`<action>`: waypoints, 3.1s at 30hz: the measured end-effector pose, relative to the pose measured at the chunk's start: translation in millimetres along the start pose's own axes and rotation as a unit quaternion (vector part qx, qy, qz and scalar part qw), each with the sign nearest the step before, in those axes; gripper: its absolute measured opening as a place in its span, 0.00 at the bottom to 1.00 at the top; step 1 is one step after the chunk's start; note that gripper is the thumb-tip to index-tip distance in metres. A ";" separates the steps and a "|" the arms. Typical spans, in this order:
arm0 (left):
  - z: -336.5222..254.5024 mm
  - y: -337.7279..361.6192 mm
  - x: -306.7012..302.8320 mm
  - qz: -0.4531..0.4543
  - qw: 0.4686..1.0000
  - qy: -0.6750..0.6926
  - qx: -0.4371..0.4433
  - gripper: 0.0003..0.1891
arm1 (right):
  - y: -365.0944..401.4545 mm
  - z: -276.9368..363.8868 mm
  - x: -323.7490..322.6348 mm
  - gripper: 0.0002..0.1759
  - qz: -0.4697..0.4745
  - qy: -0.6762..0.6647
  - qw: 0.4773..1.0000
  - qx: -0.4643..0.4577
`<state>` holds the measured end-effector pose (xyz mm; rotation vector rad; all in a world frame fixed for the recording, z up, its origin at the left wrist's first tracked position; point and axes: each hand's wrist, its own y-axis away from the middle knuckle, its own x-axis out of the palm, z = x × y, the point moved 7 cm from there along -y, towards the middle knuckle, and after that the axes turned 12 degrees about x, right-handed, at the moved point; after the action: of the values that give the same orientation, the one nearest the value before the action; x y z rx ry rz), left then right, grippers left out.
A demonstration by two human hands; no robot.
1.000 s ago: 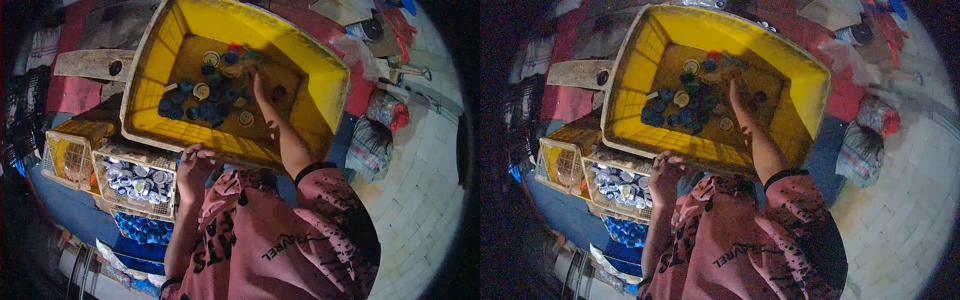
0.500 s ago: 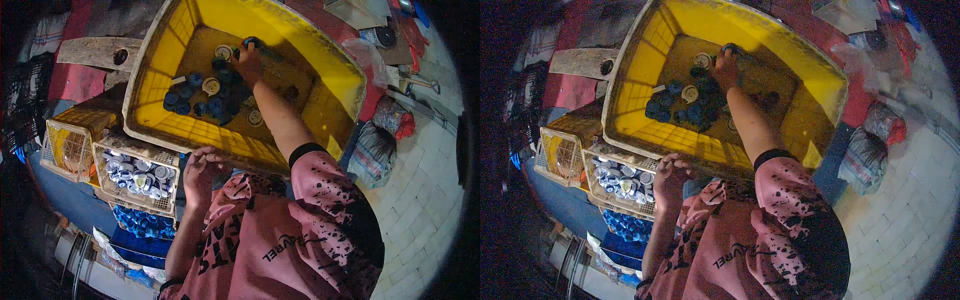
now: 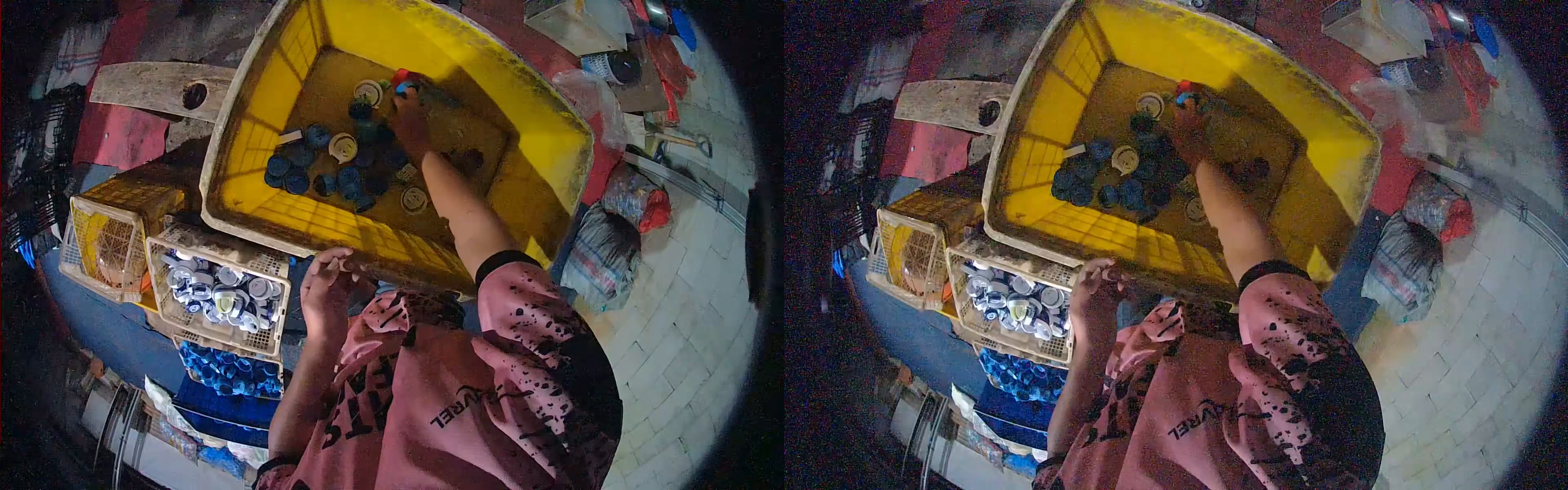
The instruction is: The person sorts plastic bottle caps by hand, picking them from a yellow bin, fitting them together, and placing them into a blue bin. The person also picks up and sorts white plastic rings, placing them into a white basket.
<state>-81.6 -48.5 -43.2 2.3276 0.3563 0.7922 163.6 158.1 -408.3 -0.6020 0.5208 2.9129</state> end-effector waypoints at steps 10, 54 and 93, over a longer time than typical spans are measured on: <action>1.5 -1.7 -2.1 0.017 1.000 0.024 0.011 0.15 | 30.5 119.8 16.2 0.17 -0.002 0.071 0.991 -0.115; -59.3 -16.7 120.8 0.241 0.951 0.051 0.185 0.42 | 272.2 404.8 -105.2 0.26 -0.012 0.121 0.972 -0.203; -21.6 384.3 -318.2 -0.110 0.691 0.501 0.508 0.34 | 754.5 409.1 196.5 0.35 0.601 -0.124 0.780 -0.122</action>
<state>-325.9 -466.6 79.0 2.3260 1.9280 2.0888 -304.2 -391.0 96.6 0.3024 0.6520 4.2069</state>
